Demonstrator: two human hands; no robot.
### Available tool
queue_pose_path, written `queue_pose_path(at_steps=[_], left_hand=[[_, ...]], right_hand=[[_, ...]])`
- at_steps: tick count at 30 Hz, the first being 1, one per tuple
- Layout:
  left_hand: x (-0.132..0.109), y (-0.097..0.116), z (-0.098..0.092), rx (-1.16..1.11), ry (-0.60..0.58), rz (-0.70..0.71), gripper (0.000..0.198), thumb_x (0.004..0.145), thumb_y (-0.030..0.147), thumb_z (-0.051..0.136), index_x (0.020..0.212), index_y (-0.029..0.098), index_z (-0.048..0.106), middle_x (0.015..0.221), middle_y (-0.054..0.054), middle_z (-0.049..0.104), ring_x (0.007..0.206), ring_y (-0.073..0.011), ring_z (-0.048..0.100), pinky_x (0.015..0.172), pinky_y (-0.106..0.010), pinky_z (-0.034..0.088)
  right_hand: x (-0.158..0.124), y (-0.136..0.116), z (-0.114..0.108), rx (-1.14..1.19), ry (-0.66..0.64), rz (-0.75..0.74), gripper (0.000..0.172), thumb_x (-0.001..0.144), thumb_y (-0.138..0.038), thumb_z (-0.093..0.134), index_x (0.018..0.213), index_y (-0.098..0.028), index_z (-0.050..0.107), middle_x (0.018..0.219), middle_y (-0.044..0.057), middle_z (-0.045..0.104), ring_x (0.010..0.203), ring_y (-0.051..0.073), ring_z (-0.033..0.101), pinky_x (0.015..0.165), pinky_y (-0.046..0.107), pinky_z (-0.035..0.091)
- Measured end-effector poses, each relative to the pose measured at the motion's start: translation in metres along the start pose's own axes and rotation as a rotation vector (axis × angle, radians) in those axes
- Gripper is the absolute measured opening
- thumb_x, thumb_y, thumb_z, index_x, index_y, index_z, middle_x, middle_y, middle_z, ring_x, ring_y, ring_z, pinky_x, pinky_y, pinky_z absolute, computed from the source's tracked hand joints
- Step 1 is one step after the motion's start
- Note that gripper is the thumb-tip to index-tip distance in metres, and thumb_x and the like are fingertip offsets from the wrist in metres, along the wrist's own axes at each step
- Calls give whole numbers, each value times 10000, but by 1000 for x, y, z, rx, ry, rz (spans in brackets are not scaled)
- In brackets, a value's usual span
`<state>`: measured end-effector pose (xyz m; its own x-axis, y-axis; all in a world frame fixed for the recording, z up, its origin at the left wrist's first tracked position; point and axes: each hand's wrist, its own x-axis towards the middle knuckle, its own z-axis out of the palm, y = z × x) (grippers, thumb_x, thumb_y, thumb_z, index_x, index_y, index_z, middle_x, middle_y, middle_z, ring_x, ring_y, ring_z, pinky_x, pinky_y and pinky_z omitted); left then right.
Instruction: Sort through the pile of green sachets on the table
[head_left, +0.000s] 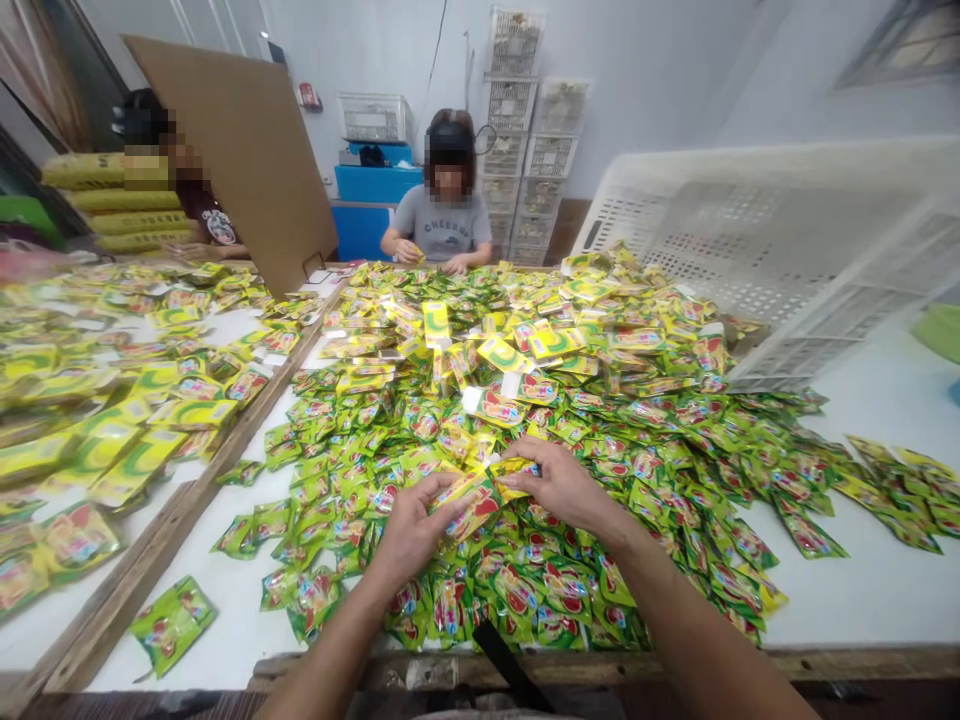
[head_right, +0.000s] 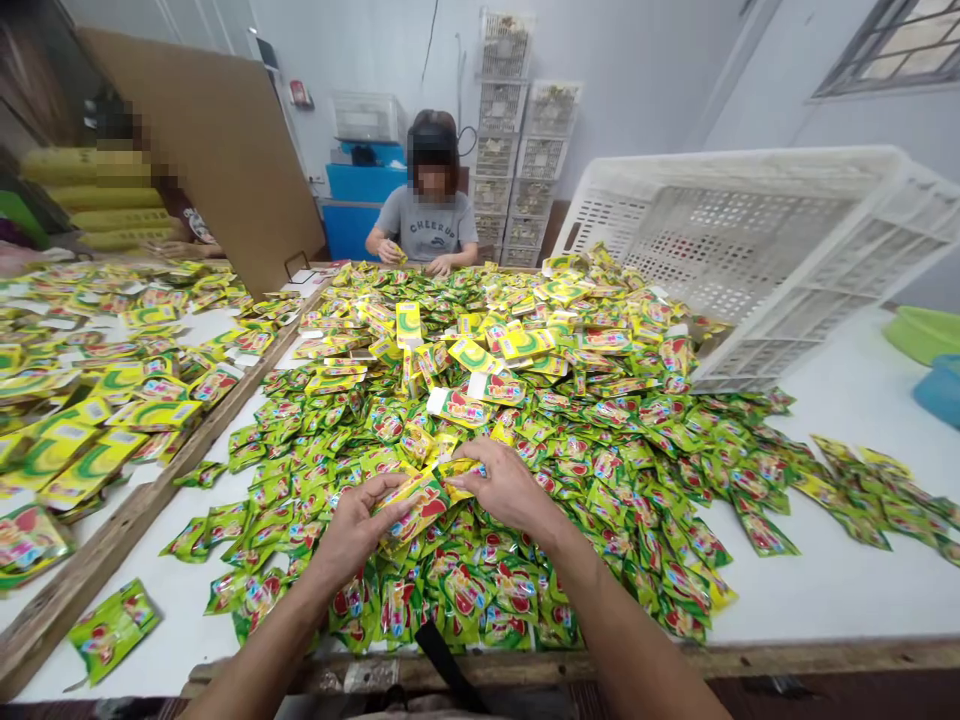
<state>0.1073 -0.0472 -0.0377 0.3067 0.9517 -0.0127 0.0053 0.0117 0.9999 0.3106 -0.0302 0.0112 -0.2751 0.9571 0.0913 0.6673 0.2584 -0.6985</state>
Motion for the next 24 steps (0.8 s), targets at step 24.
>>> queue_pose_path(at_steps=[24], left_hand=[[-8, 1, -2, -268, -4, -275, 352, 585, 341, 766, 854, 140, 660, 728, -26, 688, 631, -146, 614, 626, -247, 469]], right_hand=[[-28, -24, 44, 542, -23, 71, 378, 851, -233, 457, 1225, -220, 402, 677, -44, 557, 548, 99, 468, 528, 212, 363]])
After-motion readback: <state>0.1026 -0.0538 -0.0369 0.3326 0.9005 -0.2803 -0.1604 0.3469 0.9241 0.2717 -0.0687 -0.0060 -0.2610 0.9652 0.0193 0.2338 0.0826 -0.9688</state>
